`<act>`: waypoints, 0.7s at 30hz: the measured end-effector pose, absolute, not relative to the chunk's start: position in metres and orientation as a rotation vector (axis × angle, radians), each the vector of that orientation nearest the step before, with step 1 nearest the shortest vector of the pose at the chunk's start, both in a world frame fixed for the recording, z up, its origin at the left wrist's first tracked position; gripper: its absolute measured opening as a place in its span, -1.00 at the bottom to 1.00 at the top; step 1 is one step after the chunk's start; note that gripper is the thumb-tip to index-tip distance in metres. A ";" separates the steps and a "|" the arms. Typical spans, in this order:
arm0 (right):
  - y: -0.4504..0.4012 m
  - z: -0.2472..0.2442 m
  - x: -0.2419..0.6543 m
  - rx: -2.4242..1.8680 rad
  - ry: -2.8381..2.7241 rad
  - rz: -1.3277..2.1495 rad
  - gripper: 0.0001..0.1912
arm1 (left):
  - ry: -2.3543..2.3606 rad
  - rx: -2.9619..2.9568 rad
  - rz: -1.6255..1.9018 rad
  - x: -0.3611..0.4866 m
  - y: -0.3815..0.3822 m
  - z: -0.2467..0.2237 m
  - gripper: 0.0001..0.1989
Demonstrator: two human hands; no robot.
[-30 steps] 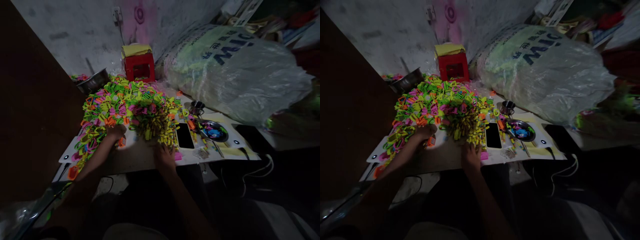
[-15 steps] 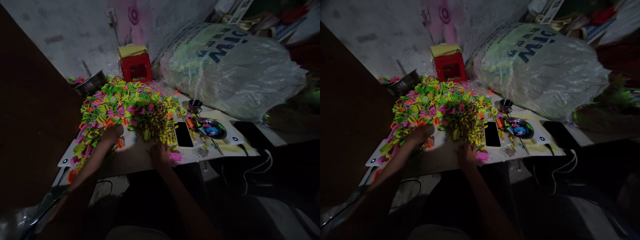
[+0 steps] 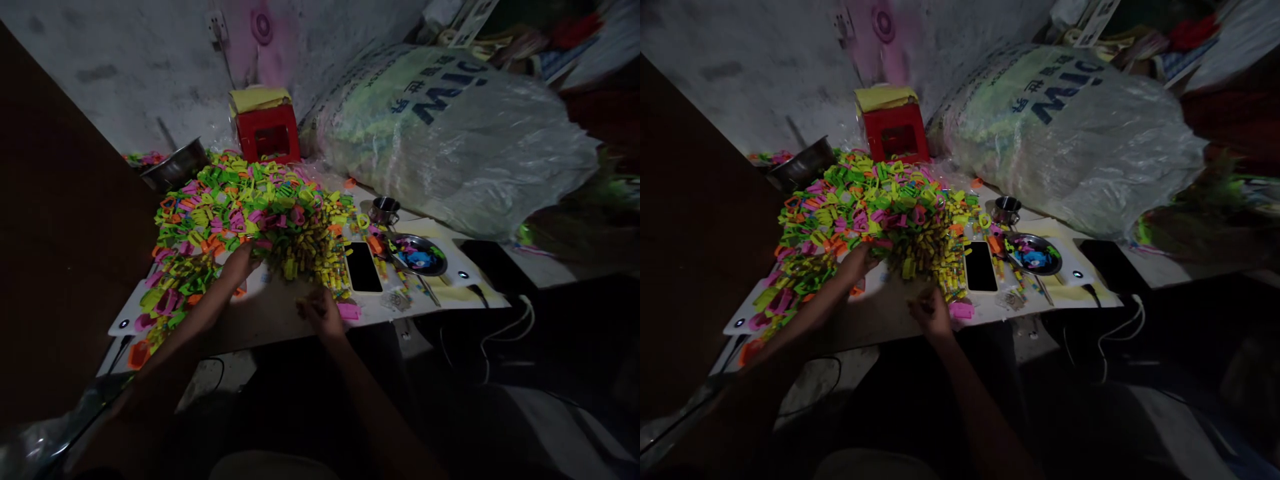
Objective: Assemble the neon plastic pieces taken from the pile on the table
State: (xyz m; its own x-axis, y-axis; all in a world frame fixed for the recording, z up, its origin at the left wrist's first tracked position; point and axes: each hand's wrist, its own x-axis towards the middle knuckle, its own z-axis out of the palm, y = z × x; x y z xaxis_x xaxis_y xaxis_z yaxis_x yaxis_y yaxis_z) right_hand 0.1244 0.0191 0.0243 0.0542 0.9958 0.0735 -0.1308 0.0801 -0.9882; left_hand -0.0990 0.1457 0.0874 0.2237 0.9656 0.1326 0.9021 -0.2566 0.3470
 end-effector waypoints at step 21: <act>-0.002 0.035 0.122 -1.038 -1.562 1.320 -0.75 | 1.795 1.570 1.465 -0.119 -0.020 0.144 -0.50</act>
